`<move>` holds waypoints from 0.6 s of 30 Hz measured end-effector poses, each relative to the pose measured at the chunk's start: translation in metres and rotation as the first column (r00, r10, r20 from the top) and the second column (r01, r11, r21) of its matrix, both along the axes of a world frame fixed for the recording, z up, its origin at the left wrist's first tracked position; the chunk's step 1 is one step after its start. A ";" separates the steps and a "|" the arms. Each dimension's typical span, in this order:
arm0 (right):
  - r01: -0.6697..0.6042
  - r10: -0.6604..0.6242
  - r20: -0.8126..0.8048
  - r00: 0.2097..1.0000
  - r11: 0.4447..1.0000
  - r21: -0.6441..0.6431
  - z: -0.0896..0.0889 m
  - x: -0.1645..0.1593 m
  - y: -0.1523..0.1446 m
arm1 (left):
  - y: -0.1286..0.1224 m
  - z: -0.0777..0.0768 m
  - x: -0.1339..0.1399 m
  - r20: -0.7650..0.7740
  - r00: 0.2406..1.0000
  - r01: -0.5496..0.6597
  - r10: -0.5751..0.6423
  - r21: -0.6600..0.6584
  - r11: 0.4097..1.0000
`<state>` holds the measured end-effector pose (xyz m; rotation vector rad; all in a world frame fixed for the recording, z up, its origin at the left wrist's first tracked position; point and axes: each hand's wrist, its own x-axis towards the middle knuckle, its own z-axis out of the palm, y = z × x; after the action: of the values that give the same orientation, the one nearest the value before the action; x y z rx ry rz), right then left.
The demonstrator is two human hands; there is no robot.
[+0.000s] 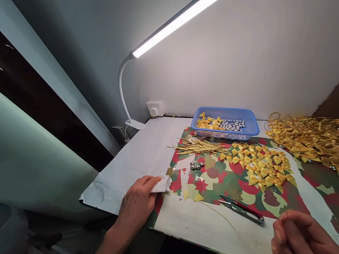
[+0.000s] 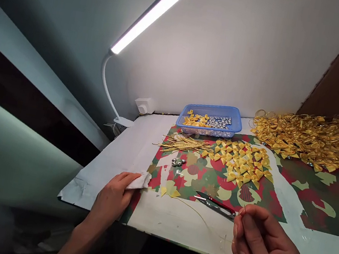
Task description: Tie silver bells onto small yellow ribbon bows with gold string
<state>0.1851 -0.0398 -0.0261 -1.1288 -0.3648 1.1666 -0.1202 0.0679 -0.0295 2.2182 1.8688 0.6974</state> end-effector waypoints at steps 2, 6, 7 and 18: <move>-0.039 0.039 0.007 0.999 0.999 0.018 -0.003 0.005 0.001 | -0.008 0.006 -0.001 -0.023 0.999 0.035 -0.036 -0.027 0.999; -0.066 0.066 -0.005 0.998 0.998 0.026 -0.005 0.010 0.002 | -0.020 0.021 0.010 0.000 0.990 0.138 -0.138 0.068 0.988; -0.068 0.068 -0.007 0.998 0.997 0.037 -0.003 0.010 0.002 | -0.023 0.022 0.017 0.036 0.983 0.175 -0.179 0.109 0.979; -0.076 0.069 0.064 0.996 0.990 0.120 0.002 0.015 -0.006 | -0.005 -0.002 0.072 0.087 0.928 0.365 -0.362 -0.028 0.930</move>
<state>0.1999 -0.0454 -0.0239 -1.0528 -0.5204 1.1597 -0.0483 0.0631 -0.0319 2.3744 1.3629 0.6578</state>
